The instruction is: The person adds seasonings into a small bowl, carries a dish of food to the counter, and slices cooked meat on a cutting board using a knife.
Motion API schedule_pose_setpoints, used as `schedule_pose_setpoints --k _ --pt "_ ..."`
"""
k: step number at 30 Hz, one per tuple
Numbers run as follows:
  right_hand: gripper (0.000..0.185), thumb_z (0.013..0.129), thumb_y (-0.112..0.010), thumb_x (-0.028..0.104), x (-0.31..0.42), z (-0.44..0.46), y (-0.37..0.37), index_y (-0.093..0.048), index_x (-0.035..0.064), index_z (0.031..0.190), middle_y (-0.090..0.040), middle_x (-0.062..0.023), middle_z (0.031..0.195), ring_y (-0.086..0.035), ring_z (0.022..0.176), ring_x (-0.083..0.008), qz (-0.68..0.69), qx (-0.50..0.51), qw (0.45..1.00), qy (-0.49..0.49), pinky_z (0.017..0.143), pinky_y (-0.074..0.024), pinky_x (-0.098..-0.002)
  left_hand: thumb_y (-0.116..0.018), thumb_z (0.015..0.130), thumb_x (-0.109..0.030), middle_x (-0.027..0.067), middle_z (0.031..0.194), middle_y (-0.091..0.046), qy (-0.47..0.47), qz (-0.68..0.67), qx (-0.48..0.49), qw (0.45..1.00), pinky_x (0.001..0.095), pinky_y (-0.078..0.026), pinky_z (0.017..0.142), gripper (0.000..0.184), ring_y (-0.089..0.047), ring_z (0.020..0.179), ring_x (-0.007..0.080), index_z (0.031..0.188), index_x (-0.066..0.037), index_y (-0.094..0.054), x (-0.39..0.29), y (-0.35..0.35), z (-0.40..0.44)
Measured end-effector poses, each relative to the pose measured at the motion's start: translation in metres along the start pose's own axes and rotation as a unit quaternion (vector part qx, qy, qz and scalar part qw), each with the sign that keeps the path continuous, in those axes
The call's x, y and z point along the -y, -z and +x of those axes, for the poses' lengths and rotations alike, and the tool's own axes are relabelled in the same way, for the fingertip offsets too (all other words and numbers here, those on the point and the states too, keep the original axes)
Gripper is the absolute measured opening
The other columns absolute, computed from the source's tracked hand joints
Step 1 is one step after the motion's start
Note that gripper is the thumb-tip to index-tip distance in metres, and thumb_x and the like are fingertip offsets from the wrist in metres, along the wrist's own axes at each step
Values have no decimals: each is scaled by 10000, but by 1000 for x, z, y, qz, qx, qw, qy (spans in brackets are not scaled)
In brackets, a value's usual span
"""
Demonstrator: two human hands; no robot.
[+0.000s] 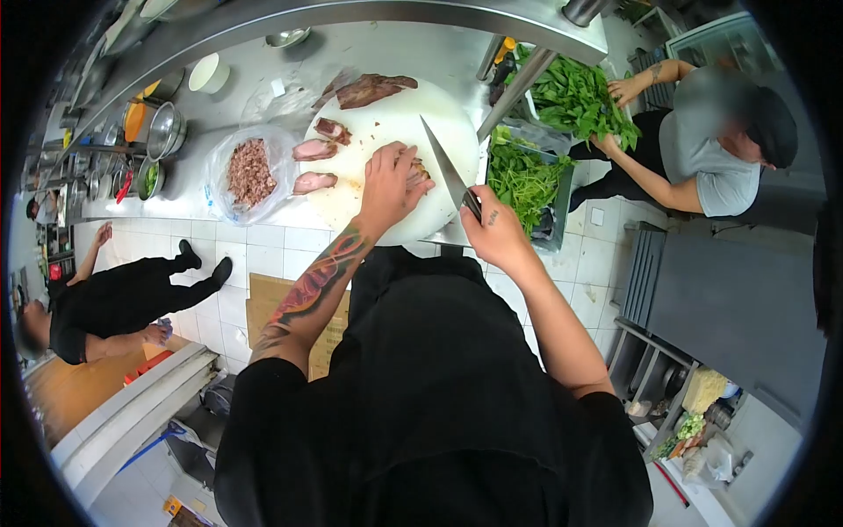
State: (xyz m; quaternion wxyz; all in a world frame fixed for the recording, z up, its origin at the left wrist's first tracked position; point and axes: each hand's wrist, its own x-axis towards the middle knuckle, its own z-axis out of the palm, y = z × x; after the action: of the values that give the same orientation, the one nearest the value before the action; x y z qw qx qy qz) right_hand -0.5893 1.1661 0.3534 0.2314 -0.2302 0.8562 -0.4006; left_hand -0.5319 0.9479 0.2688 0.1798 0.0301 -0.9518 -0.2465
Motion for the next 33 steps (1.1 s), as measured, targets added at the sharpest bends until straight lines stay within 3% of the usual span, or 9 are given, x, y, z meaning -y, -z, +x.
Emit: schedule_pose_setpoints --k 5,7,10,16,19,26,28,31,33 --pt "239 976 -531 205 17 5 4 -534 -15 1070 -672 -281 803 -652 781 -490 -168 42 985 7 730 -501 -566 -816 780 -288 186 1268 -493 -51 -99 -31 993 482 -416 975 649 -500 1158 393 1294 -10 -532 17 13 -2" --pt "230 981 -529 204 31 0 2 -532 -9 1068 -673 -268 783 -655 753 -482 -209 32 977 7 705 -504 -565 -818 783 -199 193 1230 -506 -84 -166 27 982 459 -421 972 576 -504 1151 391 1244 -23 -522 27 16 -2" --pt "220 992 -522 208 45 -6 -11 -536 5 1077 -678 -252 773 -662 731 -464 -253 13 967 0 674 -506 -561 -796 788 -155 182 1178 -528 -65 -151 4 986 453 -439 936 433 -530 1081 384 1113 -26 -540 34 2 -2" --pt "220 992 -534 223 51 -13 -34 -537 26 1089 -680 -242 762 -666 733 -456 -280 -30 958 -59 671 -514 -552 -724 824 -68 161 1096 -556 -96 -248 -50 963 441 -451 897 247 -550 1028 367 1013 -27 -571 40 3 3" --pt "229 977 -568 210 43 -13 -46 -547 29 1114 -682 -242 765 -667 733 -452 -258 -93 960 -46 669 -517 -545 -694 835 -36 156 1097 -561 -121 -250 -8 961 443 -458 897 176 -550 1032 366 970 -25 -581 48 -4 2" --pt "227 977 -567 217 49 -18 -47 -556 29 1102 -683 -236 759 -668 717 -450 -272 -107 956 -35 663 -519 -541 -722 819 -78 167 1129 -555 -98 -291 -19 952 446 -455 941 222 -548 1084 376 982 -22 -581 43 4 3" --pt "242 981 -560 235 49 -12 -43 -559 30 1108 -685 -230 762 -668 708 -447 -312 -57 945 -77 663 -520 -540 -744 817 -116 166 1198 -541 -80 -263 2 962 436 -464 949 337 -539 1132 363 1084 -28 -557 45 2 4" --pt "259 978 -564 259 35 -4 -37 -569 29 1096 -686 -229 765 -669 704 -444 -310 -61 947 -58 660 -524 -538 -778 804 -168 170 1241 -527 -95 -250 56 962 439 -448 985 468 -520 1165 369 1168 -27 -520 40 13 6" --pt "263 974 -572 264 31 -1 -28 -573 26 1086 -685 -232 765 -669 702 -445 -296 -64 952 -42 659 -525 -538 -793 785 -184 172 1230 -526 -114 -218 43 968 451 -441 983 507 -523 1146 376 1174 -13 -515 35 19 10"
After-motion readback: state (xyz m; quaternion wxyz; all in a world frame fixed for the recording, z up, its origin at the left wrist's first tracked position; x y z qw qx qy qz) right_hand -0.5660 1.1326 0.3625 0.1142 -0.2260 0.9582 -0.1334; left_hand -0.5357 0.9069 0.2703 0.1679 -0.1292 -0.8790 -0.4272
